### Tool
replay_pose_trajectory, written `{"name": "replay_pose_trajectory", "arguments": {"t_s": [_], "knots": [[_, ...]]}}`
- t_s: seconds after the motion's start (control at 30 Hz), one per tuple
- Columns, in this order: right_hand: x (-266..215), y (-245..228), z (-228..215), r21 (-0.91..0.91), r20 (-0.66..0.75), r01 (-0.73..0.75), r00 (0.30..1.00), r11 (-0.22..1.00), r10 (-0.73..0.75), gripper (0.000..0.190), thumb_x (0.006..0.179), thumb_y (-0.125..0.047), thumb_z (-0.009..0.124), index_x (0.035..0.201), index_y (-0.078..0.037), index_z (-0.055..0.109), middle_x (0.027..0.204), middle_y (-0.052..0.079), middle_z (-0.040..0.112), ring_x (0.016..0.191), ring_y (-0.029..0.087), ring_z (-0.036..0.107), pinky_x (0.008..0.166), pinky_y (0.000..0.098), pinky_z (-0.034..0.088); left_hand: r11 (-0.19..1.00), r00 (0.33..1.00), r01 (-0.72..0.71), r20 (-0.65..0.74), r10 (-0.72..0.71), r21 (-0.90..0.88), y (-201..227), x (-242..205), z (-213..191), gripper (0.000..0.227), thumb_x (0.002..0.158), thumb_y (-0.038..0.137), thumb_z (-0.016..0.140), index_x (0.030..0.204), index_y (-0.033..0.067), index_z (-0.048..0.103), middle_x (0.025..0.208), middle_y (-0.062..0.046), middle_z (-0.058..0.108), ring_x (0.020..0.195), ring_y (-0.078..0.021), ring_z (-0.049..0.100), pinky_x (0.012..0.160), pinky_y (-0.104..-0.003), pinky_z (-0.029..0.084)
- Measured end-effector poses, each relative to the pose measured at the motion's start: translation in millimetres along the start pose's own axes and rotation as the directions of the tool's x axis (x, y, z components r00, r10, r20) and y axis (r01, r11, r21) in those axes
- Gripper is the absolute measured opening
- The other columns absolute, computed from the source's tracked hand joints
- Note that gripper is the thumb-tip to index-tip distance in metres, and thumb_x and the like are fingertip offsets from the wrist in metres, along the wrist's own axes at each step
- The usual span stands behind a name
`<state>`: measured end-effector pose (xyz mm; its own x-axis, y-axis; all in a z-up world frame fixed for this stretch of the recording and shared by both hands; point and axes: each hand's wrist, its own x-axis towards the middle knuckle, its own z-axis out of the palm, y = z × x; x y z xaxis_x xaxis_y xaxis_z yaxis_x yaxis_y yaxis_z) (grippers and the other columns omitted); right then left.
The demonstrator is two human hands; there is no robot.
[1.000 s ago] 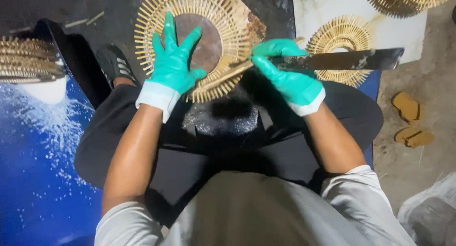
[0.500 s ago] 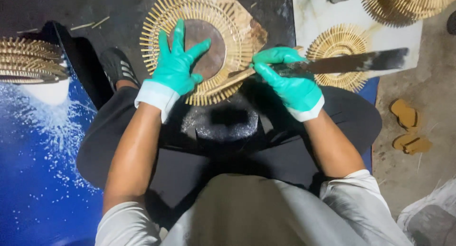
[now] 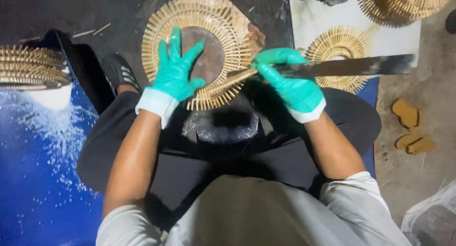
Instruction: Assembling and trimming circular bamboo components for decorative furniture items.
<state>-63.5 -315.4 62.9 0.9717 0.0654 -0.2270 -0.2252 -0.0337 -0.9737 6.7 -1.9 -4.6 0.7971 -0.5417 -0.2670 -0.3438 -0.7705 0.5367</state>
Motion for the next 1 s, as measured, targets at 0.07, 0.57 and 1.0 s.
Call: {"name": "replay_pose_trajectory", "arguments": {"t_s": [0.07, 0.57, 1.0], "knots": [[-4, -23, 9, 0.143, -0.038, -0.080, 0.996, 0.986, 0.086, 0.016, 0.100, -0.010, 0.074, 0.115, -0.005, 0.071, 0.105, 0.004, 0.074, 0.088, 0.011, 0.069, 0.076, 0.0254, 0.057, 0.998, 0.996, 0.061, 0.062, -0.062, 0.022, 10, -9, -3, 0.105, 0.071, 0.039, 0.093, 0.161, 0.0256, 0.042, 0.166, -0.031, -0.001, 0.153, -0.0579, 0.006, 0.124, -0.064, 0.010], [-2, -32, -4, -0.066, -0.126, -0.010, 0.992, 0.998, 0.001, 0.020, 0.097, -0.007, 0.075, 0.114, 0.001, 0.068, 0.104, 0.007, 0.070, 0.091, 0.011, 0.068, 0.082, 0.0284, 0.060, 0.996, 0.994, 0.083, 0.072, -0.083, -0.006, 10, -7, -9, 0.108, 0.065, 0.039, 0.094, 0.159, 0.0311, 0.041, 0.167, -0.028, -0.001, 0.154, -0.0549, 0.008, 0.125, -0.061, 0.012], [44, 109, -30, -0.623, -0.283, -0.191, 0.959, 0.758, 0.009, 0.048, 0.091, -0.034, 0.089, 0.104, 0.007, 0.067, 0.093, 0.024, 0.073, 0.082, 0.034, 0.071, 0.074, 0.0451, 0.055, 0.990, 0.989, 0.140, 0.044, -0.141, 0.035, 10, -8, 0, 0.118, 0.066, 0.056, 0.094, 0.162, 0.0223, 0.034, 0.166, -0.028, -0.003, 0.150, -0.0601, 0.011, 0.122, -0.066, 0.014]]}}
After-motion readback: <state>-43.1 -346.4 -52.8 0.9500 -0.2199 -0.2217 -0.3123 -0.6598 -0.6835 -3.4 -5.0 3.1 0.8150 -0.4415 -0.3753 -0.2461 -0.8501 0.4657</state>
